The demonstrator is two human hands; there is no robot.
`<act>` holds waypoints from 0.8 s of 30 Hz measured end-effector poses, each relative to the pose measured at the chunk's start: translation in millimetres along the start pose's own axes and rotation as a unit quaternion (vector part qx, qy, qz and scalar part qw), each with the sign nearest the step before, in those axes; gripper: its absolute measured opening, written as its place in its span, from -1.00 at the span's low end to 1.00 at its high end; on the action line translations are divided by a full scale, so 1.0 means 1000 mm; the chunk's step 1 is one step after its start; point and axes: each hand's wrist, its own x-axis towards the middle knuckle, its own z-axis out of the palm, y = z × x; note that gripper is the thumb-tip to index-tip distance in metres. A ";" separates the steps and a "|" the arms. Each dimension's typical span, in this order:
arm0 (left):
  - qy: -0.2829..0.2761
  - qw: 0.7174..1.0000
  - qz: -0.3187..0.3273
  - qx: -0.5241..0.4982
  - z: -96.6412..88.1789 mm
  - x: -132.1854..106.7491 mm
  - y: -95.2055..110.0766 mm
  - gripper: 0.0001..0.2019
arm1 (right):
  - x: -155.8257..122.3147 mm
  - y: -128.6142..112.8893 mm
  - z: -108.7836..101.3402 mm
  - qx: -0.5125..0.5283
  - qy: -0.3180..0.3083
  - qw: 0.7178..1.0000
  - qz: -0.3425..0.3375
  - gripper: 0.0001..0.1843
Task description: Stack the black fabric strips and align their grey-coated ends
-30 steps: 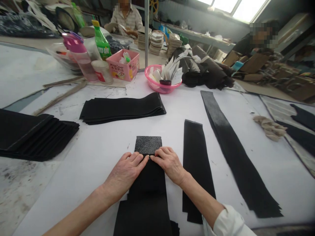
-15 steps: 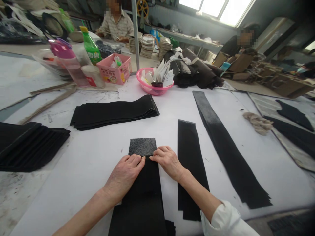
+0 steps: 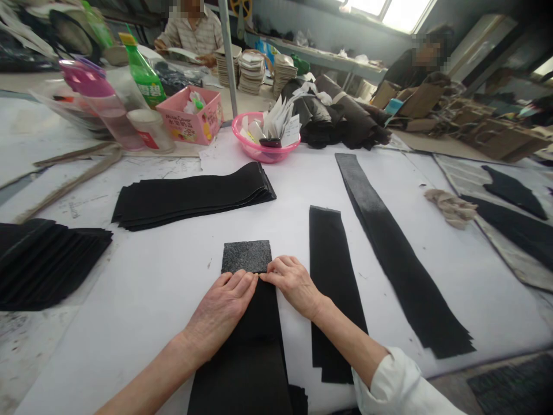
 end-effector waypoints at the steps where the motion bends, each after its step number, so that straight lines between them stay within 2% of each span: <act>1: 0.000 1.000 0.002 0.000 0.001 0.000 0.000 -0.59 | 0.000 0.001 0.000 0.004 0.003 1.000 0.002 -0.83; 15: -0.018 0.999 -0.003 -0.032 -0.001 0.006 0.001 -0.56 | -0.011 0.006 0.001 0.043 0.011 0.999 0.026 -0.82; 21: -0.015 0.999 -0.007 -0.037 0.000 0.008 0.002 -0.54 | -0.014 0.007 0.000 0.051 0.034 0.995 0.075 -0.89; 24: -0.016 0.999 -0.009 -0.041 -0.001 0.009 0.002 -0.53 | -0.016 0.009 -0.002 0.051 0.022 0.997 0.050 -0.87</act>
